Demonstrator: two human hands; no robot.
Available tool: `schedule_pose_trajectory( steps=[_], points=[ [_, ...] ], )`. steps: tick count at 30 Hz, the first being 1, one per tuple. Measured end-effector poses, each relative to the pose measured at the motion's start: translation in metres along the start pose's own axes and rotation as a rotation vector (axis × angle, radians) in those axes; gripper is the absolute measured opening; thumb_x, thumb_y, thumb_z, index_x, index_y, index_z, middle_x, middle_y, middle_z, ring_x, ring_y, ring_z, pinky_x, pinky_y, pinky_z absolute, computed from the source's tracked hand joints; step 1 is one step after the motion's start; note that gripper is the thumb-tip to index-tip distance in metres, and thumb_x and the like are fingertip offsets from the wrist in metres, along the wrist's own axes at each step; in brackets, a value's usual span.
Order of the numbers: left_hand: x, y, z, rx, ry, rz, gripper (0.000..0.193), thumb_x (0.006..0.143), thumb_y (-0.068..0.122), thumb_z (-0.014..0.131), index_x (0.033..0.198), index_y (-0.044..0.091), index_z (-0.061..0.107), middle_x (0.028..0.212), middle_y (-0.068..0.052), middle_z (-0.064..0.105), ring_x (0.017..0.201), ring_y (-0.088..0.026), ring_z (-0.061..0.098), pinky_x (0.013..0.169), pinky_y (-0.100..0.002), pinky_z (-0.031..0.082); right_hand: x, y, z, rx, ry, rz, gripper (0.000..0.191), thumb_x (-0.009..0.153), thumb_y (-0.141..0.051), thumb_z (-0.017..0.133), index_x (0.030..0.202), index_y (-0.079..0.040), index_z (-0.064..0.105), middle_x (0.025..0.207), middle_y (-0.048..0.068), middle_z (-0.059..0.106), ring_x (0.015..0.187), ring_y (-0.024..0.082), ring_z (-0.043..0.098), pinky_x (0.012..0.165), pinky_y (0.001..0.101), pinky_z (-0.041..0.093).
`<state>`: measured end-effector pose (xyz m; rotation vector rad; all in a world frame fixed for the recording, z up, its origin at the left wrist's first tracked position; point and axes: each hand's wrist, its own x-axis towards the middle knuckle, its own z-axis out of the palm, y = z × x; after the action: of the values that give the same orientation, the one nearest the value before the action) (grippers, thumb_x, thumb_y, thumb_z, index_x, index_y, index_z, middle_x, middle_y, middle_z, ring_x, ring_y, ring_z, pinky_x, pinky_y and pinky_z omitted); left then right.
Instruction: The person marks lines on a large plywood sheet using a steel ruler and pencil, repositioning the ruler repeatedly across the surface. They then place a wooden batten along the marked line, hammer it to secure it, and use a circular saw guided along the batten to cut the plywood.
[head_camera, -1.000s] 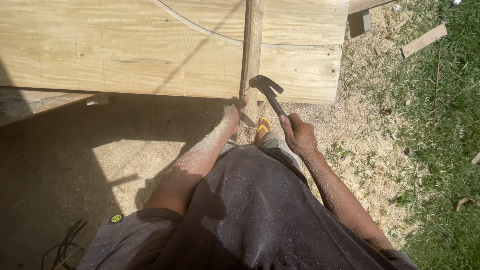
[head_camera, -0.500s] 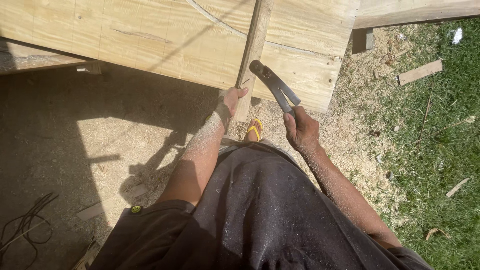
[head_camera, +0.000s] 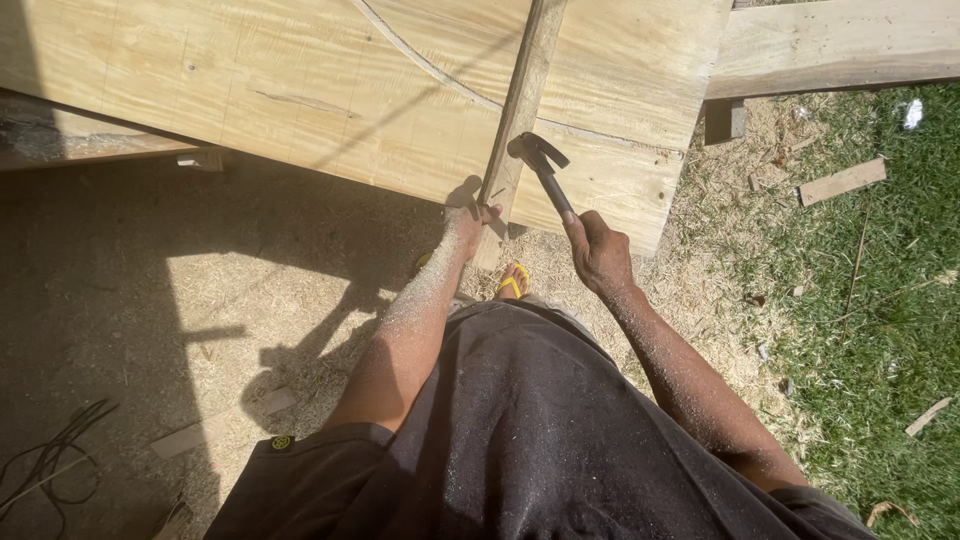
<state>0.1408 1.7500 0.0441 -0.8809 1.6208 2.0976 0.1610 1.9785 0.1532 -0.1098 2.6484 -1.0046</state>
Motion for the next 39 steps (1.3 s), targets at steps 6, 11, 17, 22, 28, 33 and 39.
schedule_pose_trajectory(
  steps=[6,11,17,22,28,33,39],
  points=[
    [0.002,0.004,0.001,-0.068,-0.097,-0.156,0.038,0.092,0.021,0.07,0.112,-0.011,0.068,0.101,-0.021,0.073,0.095,-0.028,0.069,0.091,-0.041,0.051,0.096,-0.035,-0.058,0.181,0.313,-0.083,0.049,0.115,-0.049,0.046,0.091,-0.009,0.061,0.063,0.002,0.057,0.057,0.011,0.057,0.048,0.0325,0.045],
    [0.01,0.002,0.001,-0.126,-0.093,-0.197,0.042,0.091,0.022,0.072,0.112,-0.014,0.069,0.103,-0.025,0.071,0.094,-0.034,0.067,0.09,-0.047,0.051,0.18,-0.057,-0.093,0.31,0.574,-0.374,0.043,0.117,-0.045,0.044,0.096,-0.008,0.055,0.061,0.0,0.054,0.055,0.008,0.056,0.049,0.0313,0.043],
    [0.016,0.0,0.003,-0.09,-0.041,-0.118,0.048,0.087,0.02,0.076,0.118,-0.016,0.067,0.116,-0.027,0.073,0.112,-0.033,0.068,0.105,-0.041,0.046,0.243,-0.047,-0.061,0.022,0.405,-0.208,0.054,0.116,-0.051,0.045,0.093,-0.003,0.056,0.066,0.014,0.059,0.062,0.027,0.061,0.056,0.0462,0.046],
    [0.017,0.004,0.001,-0.121,0.029,-0.252,0.048,0.085,0.019,0.075,0.119,-0.013,0.066,0.114,-0.027,0.072,0.108,-0.035,0.069,0.098,-0.045,0.051,0.253,-0.042,-0.049,-0.009,0.256,-0.087,0.065,0.11,-0.059,0.045,0.085,-0.002,0.062,0.066,0.021,0.064,0.064,0.036,0.067,0.062,0.0542,0.05],
    [0.005,0.001,-0.012,-0.19,-0.014,-0.158,0.059,0.078,0.025,0.082,0.117,-0.017,0.066,0.113,-0.031,0.072,0.1,-0.039,0.071,0.092,-0.056,0.057,0.218,-0.07,-0.022,-0.005,0.208,-0.045,0.061,0.109,-0.056,0.047,0.089,-0.001,0.061,0.067,0.02,0.064,0.066,0.036,0.068,0.064,0.0532,0.052],
    [-0.008,0.019,-0.074,-0.012,0.131,-0.232,0.073,0.087,0.051,0.077,0.131,-0.005,0.063,0.128,-0.023,0.065,0.109,-0.027,0.066,0.096,-0.044,0.053,0.188,-0.135,0.034,-0.027,0.034,-0.061,0.046,0.096,-0.049,0.063,0.102,-0.003,0.062,0.078,0.02,0.07,0.076,0.035,0.074,0.07,0.0499,0.058],
    [-0.037,0.061,-0.234,-0.148,0.349,-0.132,0.067,0.088,0.052,0.074,0.127,-0.001,0.057,0.11,-0.012,0.067,0.093,-0.02,0.067,0.079,-0.035,0.058,0.172,-0.259,0.163,-0.18,-0.056,-0.254,0.041,0.097,-0.037,0.071,0.105,0.002,0.061,0.089,0.026,0.072,0.087,0.043,0.072,0.08,0.0522,0.057]
  ],
)
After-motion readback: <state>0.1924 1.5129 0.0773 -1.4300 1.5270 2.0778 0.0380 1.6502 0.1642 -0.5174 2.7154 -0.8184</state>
